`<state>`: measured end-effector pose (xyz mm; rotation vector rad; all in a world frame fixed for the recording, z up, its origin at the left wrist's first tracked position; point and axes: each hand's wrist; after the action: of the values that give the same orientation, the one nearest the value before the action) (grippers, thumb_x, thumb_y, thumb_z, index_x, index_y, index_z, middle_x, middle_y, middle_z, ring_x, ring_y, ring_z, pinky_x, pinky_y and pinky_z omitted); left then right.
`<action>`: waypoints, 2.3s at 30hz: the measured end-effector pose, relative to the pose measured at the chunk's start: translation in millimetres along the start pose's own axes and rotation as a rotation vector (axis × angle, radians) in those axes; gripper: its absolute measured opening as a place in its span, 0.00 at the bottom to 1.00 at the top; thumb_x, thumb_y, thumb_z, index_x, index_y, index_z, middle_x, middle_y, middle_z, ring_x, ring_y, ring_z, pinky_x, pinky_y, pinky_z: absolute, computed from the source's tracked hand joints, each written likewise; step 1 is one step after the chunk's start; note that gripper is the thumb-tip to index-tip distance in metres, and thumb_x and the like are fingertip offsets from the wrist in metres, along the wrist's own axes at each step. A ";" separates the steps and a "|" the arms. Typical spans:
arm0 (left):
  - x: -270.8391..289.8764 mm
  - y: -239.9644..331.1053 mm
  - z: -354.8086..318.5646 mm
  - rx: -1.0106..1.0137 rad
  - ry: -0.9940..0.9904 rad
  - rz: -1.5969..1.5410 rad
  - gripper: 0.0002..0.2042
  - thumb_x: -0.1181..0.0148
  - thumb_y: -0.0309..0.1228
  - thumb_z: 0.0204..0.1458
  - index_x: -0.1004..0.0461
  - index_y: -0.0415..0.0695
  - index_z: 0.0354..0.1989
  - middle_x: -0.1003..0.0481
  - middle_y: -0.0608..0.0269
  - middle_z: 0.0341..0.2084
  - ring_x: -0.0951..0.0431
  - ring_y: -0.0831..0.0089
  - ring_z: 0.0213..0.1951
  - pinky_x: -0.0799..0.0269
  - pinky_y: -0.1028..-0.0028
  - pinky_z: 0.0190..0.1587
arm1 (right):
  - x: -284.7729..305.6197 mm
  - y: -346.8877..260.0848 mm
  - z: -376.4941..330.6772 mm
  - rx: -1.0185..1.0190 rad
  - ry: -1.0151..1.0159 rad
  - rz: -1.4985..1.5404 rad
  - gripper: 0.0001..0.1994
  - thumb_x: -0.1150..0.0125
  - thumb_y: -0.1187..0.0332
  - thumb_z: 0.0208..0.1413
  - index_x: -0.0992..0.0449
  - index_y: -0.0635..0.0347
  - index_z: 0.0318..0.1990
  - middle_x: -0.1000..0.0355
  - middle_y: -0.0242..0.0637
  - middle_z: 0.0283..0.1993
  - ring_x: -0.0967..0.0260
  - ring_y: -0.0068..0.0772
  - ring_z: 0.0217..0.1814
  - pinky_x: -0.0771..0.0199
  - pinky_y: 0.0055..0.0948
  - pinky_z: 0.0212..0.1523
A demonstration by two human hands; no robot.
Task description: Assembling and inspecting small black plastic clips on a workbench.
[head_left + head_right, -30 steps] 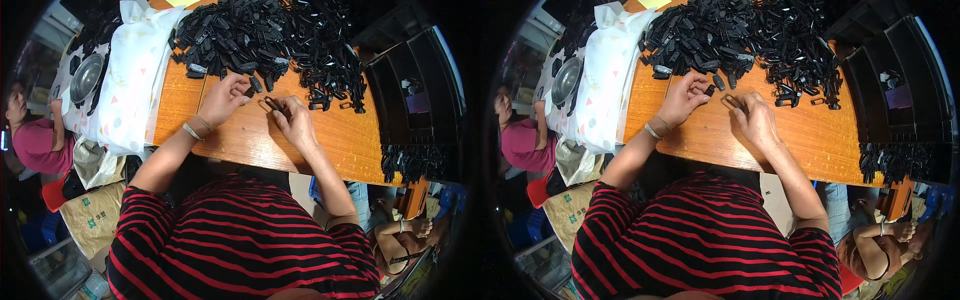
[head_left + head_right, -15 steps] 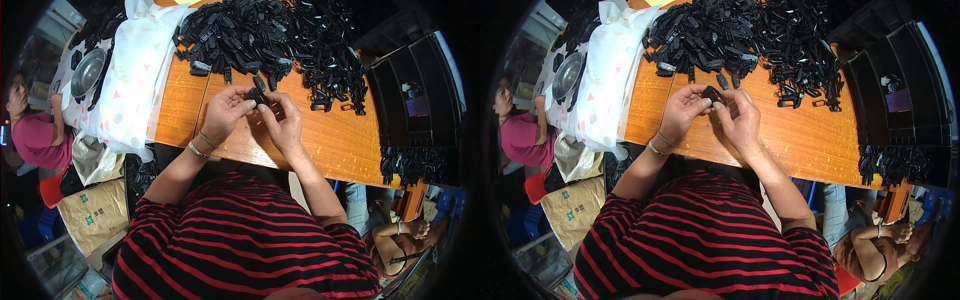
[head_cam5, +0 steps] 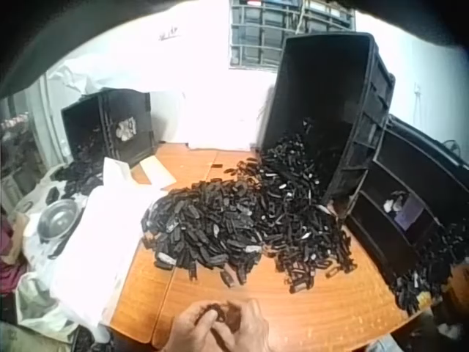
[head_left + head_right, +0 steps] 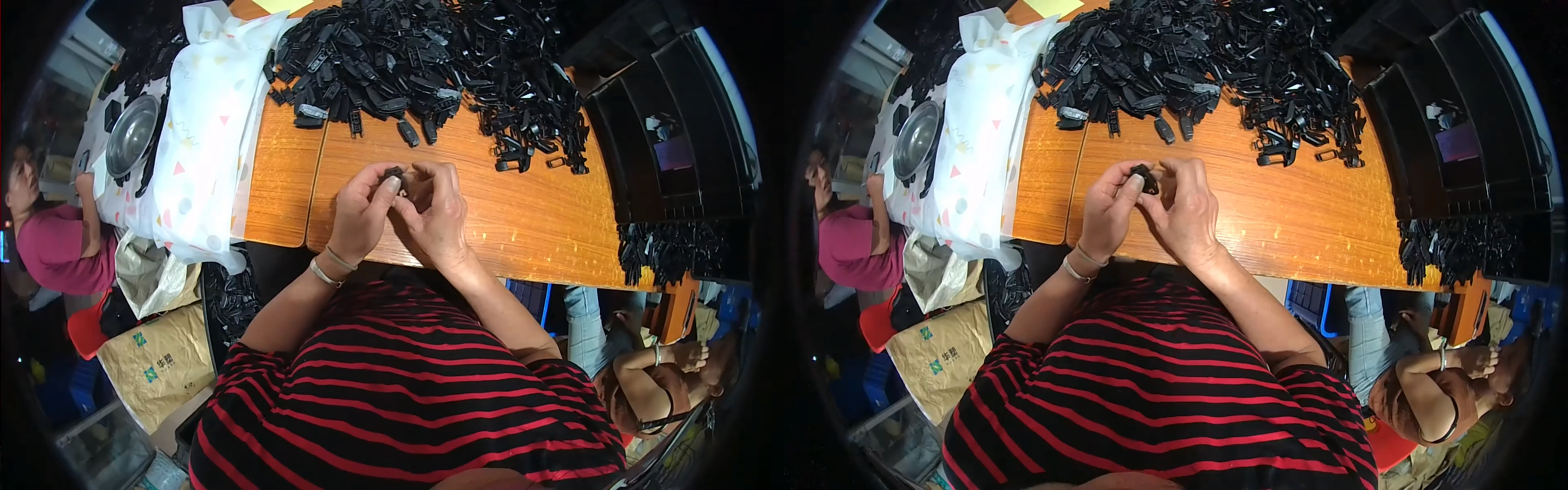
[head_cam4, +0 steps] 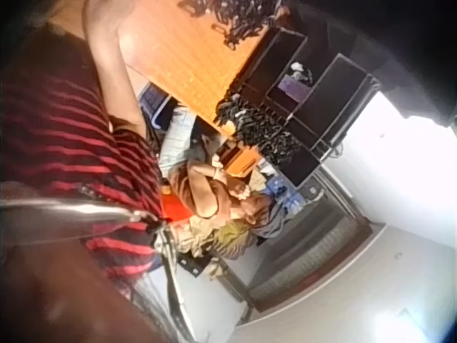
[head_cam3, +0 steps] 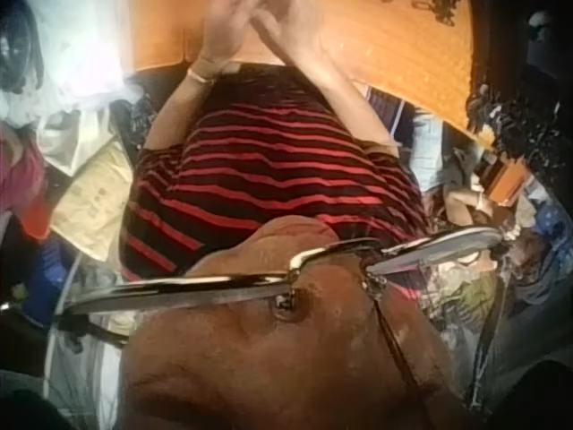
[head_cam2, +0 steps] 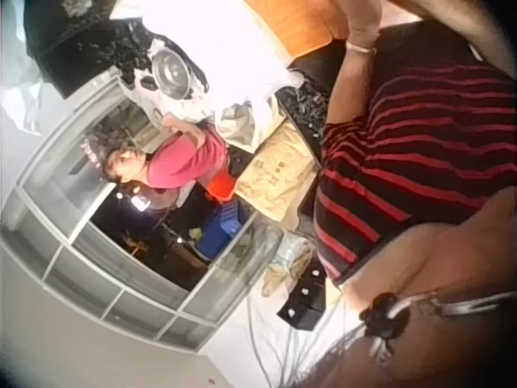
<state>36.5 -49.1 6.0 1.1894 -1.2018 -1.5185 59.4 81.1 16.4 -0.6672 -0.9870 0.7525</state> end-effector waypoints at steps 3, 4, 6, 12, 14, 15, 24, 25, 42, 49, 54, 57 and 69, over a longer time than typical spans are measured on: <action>3.8 2.2 1.8 0.004 -0.128 0.024 0.09 0.54 0.25 0.64 0.28 0.36 0.45 0.26 0.67 0.35 0.29 0.84 0.35 0.32 0.83 0.39 | 6.1 -3.7 1.2 -0.003 -0.100 0.063 0.20 0.30 0.74 0.44 0.27 0.63 0.47 0.32 0.41 0.42 0.29 0.37 0.36 0.28 0.31 0.35; 0.8 4.8 2.0 0.004 -0.136 0.021 0.09 0.54 0.25 0.64 0.28 0.36 0.45 0.26 0.67 0.35 0.29 0.84 0.35 0.32 0.83 0.39 | 6.2 -2.8 0.7 -0.006 -0.094 0.058 0.20 0.30 0.74 0.44 0.27 0.63 0.47 0.32 0.41 0.42 0.29 0.37 0.36 0.28 0.31 0.35; -5.0 10.8 1.1 -0.048 -0.129 -0.060 0.06 0.50 0.25 0.61 0.27 0.37 0.37 0.25 0.68 0.29 0.28 0.83 0.31 0.31 0.82 0.36 | 2.2 0.3 -1.3 0.173 -0.087 0.155 0.24 0.29 0.73 0.43 0.28 0.61 0.50 0.34 0.42 0.39 0.31 0.37 0.34 0.28 0.32 0.32; 4.7 11.5 -2.6 0.089 -0.153 -0.077 0.10 0.57 0.28 0.65 0.29 0.39 0.34 0.28 0.68 0.28 0.31 0.83 0.29 0.33 0.80 0.33 | -9.8 -0.5 -12.5 0.072 -0.119 0.237 0.22 0.30 0.72 0.45 0.27 0.61 0.50 0.33 0.40 0.38 0.31 0.35 0.33 0.29 0.30 0.32; 22.9 26.0 -3.6 0.003 -0.218 0.259 0.13 0.59 0.30 0.66 0.29 0.40 0.33 0.29 0.68 0.26 0.31 0.82 0.28 0.34 0.79 0.31 | 0.8 -2.6 -7.7 0.010 -0.310 0.265 0.21 0.31 0.73 0.46 0.26 0.62 0.50 0.32 0.38 0.37 0.32 0.32 0.33 0.29 0.28 0.34; 36.2 34.3 -5.7 -0.089 -0.271 0.599 0.15 0.60 0.32 0.67 0.29 0.40 0.31 0.29 0.68 0.24 0.32 0.82 0.27 0.35 0.78 0.29 | 6.0 -0.7 -5.1 -0.049 -0.506 0.300 0.19 0.32 0.73 0.48 0.26 0.62 0.50 0.31 0.36 0.37 0.32 0.28 0.33 0.30 0.26 0.35; 204.7 70.3 -118.4 0.175 -0.168 1.243 0.13 0.43 0.36 0.57 0.23 0.37 0.31 0.26 0.56 0.20 0.26 0.68 0.23 0.33 0.72 0.28 | 121.5 74.9 48.8 -0.275 -0.066 -0.745 0.22 0.34 0.59 0.53 0.27 0.56 0.54 0.30 0.46 0.50 0.26 0.50 0.44 0.24 0.43 0.41; 207.1 70.4 -123.0 0.165 -0.122 1.314 0.11 0.40 0.34 0.55 0.23 0.37 0.31 0.26 0.56 0.20 0.27 0.70 0.23 0.32 0.72 0.30 | 121.5 79.3 48.5 -0.229 -0.064 -0.778 0.21 0.35 0.59 0.54 0.27 0.55 0.54 0.30 0.47 0.49 0.26 0.53 0.45 0.25 0.44 0.41; 29.5 12.4 69.1 -0.526 -0.275 1.106 0.10 0.42 0.27 0.53 0.25 0.45 0.43 0.26 0.58 0.33 0.23 0.58 0.36 0.27 0.65 0.37 | 84.9 70.2 40.5 -0.101 -0.149 -0.413 0.17 0.32 0.76 0.48 0.25 0.63 0.48 0.26 0.44 0.39 0.26 0.37 0.35 0.26 0.31 0.38; 14.0 -4.1 104.1 -0.647 -0.372 1.297 0.10 0.40 0.25 0.47 0.26 0.46 0.40 0.30 0.60 0.33 0.26 0.61 0.38 0.27 0.65 0.37 | 81.9 50.4 35.7 -0.247 -0.206 -0.303 0.11 0.30 0.74 0.47 0.28 0.66 0.33 0.30 0.40 0.33 0.29 0.31 0.30 0.29 0.29 0.34; 14.5 2.5 97.2 -0.774 -0.352 1.258 0.12 0.35 0.25 0.41 0.29 0.42 0.35 0.29 0.60 0.33 0.27 0.60 0.39 0.28 0.64 0.37 | 66.7 50.8 32.7 -0.208 -0.225 -0.173 0.10 0.33 0.74 0.52 0.31 0.65 0.32 0.30 0.35 0.28 0.32 0.23 0.25 0.32 0.25 0.27; 18.1 1.0 84.0 -0.670 -0.322 1.129 0.13 0.32 0.26 0.40 0.30 0.41 0.33 0.29 0.58 0.31 0.27 0.57 0.37 0.29 0.65 0.36 | 51.1 49.4 31.1 -0.160 -0.261 -0.034 0.08 0.37 0.74 0.57 0.32 0.64 0.32 0.31 0.31 0.25 0.34 0.17 0.20 0.35 0.21 0.21; 24.7 -13.9 37.4 0.167 -0.180 -0.166 0.08 0.37 0.23 0.53 0.29 0.38 0.38 0.24 0.67 0.29 0.24 0.83 0.30 0.29 0.82 0.33 | 17.1 10.0 25.5 -0.052 -0.176 0.076 0.11 0.37 0.77 0.54 0.27 0.65 0.45 0.25 0.36 0.36 0.27 0.22 0.32 0.26 0.22 0.33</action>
<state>-5.7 -63.6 -8.6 1.3108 -1.4013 -1.7041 39.8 104.5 27.0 -0.6950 -1.1498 0.8660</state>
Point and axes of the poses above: each hand's wrist, its own z-axis towards the middle knuckle, its own x-axis out of the back of the hand, y = z × x
